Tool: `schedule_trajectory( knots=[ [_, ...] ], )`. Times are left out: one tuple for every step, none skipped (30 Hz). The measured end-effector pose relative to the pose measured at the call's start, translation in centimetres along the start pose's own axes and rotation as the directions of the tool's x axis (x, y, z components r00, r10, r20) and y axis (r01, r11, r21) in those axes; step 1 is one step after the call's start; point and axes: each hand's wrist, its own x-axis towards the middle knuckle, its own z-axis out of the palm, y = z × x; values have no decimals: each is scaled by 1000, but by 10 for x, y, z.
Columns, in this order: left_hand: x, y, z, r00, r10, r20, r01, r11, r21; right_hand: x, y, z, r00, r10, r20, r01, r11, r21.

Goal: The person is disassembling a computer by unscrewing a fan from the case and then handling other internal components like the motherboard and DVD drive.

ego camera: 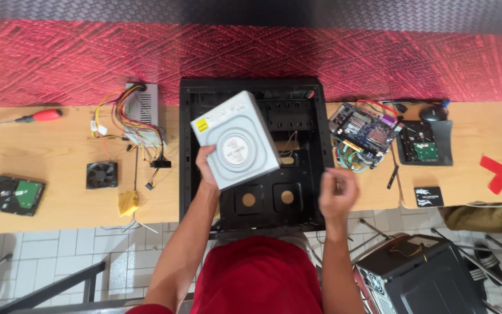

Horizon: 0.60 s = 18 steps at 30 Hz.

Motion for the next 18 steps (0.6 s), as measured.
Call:
schedule_trajectory(
  knots=[
    [-1,-3,1,1000,-10,0,10,999,30,3,-11,11,981,-103,164,93,994,65],
    [-2,-6,1,1000,-21,-1,21,998,60,5,-23,22,925,-212,315,174,974,144],
    [5,-8,-11,1000,-14,-4,14,998,55,5,-25,29,922,-213,322,174,974,148],
    [12,-10,-23,999,-30,34,23,983,179,4,-27,36,879,-160,450,83,979,185],
    [18,-12,-35,996,-53,69,30,952,303,3,-30,43,815,-111,569,-12,978,208],
    [12,-15,-29,997,-48,66,26,954,300,-4,-24,46,811,-111,574,-14,978,209],
    [7,-18,-23,988,-57,143,-4,921,390,-9,-18,50,790,-70,609,-28,988,149],
    [2,-20,-16,973,-72,217,-41,880,474,-14,-12,54,767,-27,641,-39,995,88],
    [-7,-20,-6,974,-66,215,-44,882,470,-15,-10,53,763,-28,646,-39,995,89],
    [-16,-19,4,966,-50,254,-93,849,520,-16,-7,52,775,23,632,-61,997,38],
    [-26,-21,12,957,-38,288,-138,813,565,-19,-4,49,784,78,616,-86,996,-17],
    [-21,-23,2,959,-34,282,-136,816,562,-17,1,48,778,82,623,-88,996,-21],
    [-14,-26,-7,942,-38,334,-190,759,623,-15,6,46,772,89,630,-88,996,-32],
    [-8,-29,-16,922,-47,384,-246,695,676,-12,11,44,765,95,637,-87,995,-44],
    [-10,-24,-7,921,-45,388,-250,694,675,-13,22,45,767,91,636,-85,996,-41],
    [-13,-20,1,826,-106,554,-407,567,716,-13,34,46,728,88,680,-45,996,-81],
    [-17,-14,9,704,-200,681,-561,431,707,-17,46,47,688,92,720,-8,993,-119],
    [-18,-11,10,703,-204,681,-562,427,709,-13,23,47,692,93,716,-12,993,-117]
  ],
)
